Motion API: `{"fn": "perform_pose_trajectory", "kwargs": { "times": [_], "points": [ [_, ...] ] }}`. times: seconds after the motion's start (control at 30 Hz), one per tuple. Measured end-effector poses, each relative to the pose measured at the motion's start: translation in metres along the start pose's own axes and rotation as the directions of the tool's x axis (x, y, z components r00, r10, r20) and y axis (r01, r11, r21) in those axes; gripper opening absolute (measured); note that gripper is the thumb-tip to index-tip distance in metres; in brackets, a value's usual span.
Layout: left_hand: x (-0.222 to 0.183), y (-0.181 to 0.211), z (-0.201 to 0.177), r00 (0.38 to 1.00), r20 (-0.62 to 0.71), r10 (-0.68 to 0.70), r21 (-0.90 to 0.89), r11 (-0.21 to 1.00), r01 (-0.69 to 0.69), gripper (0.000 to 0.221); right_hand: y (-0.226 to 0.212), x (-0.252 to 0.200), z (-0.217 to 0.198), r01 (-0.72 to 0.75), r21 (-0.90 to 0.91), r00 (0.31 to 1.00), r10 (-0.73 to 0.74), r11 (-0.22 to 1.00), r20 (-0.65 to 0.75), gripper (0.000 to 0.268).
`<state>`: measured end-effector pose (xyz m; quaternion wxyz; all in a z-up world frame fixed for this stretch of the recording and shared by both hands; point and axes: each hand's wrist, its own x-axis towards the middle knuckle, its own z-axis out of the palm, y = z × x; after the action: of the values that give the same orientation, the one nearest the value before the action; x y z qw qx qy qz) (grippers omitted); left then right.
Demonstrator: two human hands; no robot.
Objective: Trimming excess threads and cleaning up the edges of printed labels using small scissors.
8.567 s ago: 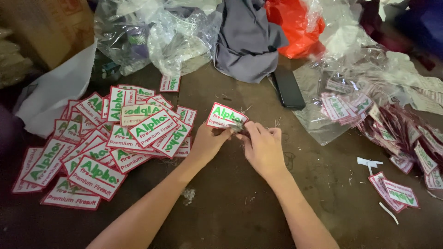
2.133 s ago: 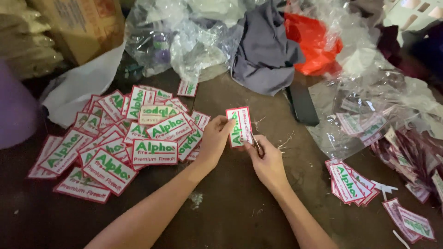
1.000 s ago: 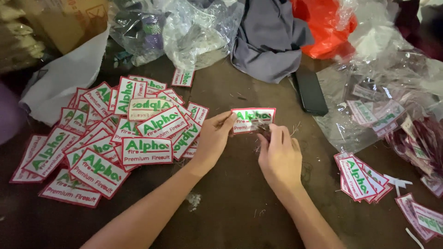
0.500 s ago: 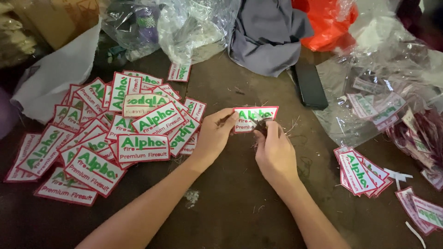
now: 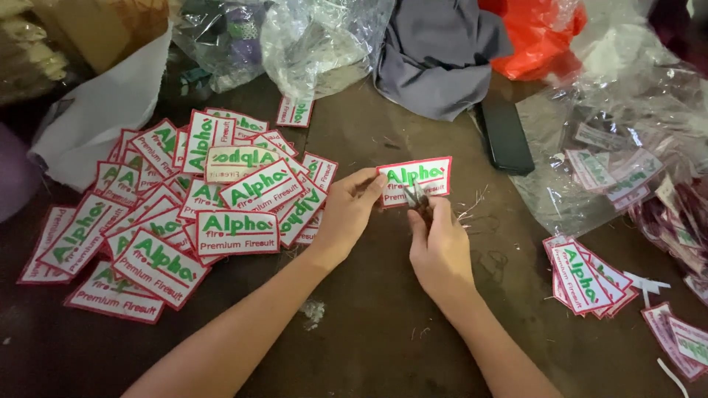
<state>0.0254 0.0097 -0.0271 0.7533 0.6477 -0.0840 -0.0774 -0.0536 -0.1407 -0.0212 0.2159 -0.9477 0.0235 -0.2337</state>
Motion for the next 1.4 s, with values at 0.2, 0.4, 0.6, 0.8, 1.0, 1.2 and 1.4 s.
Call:
{"fn": "perform_pose_trajectory", "kwargs": {
  "times": [0.2, 0.4, 0.6, 0.8, 1.0, 1.2, 1.4],
  "points": [
    [-0.007, 0.012, 0.005, 0.999, 0.034, 0.042, -0.087, 0.995, -0.039, 0.023, 0.0, -0.001, -0.003, -0.032, 0.015, 0.999, 0.031, 0.999, 0.025, 0.02],
    [-0.003, 0.005, 0.002, 0.997, 0.074, 0.008, -0.105, 0.995, 0.0, 0.026, -0.001, 0.002, -0.007, -0.16, 0.059, 0.986, 0.156, 0.985, 0.058, 0.02],
    [0.001, -0.001, 0.003, 0.998, 0.057, -0.007, -0.124, 0.992, 0.014, 0.027, 0.003, 0.006, -0.012, -0.167, 0.096, 0.986, 0.165, 0.981, 0.026, 0.017],
    [-0.001, 0.004, 0.003, 0.999, 0.042, -0.03, -0.07, 0.997, 0.033, 0.032, 0.018, 0.008, -0.01, -0.001, -0.222, 0.993, -0.026, 0.975, -0.116, 0.024],
    [-0.001, 0.006, 0.002, 1.0, 0.007, -0.005, -0.055, 0.998, 0.005, 0.033, 0.049, 0.013, -0.01, 0.178, -0.586, 0.931, -0.328, 0.79, -0.159, 0.027],
    [0.002, -0.002, -0.001, 1.0, 0.019, -0.012, -0.096, 0.995, 0.014, 0.031, 0.046, 0.011, -0.01, 0.265, -0.521, 0.944, -0.329, 0.811, -0.032, 0.025],
    [-0.001, 0.0, 0.002, 0.998, 0.041, 0.039, -0.08, 0.996, -0.036, 0.028, 0.028, 0.012, -0.016, 0.295, -0.452, 0.941, -0.339, 0.842, -0.018, 0.017]
  ]
}}
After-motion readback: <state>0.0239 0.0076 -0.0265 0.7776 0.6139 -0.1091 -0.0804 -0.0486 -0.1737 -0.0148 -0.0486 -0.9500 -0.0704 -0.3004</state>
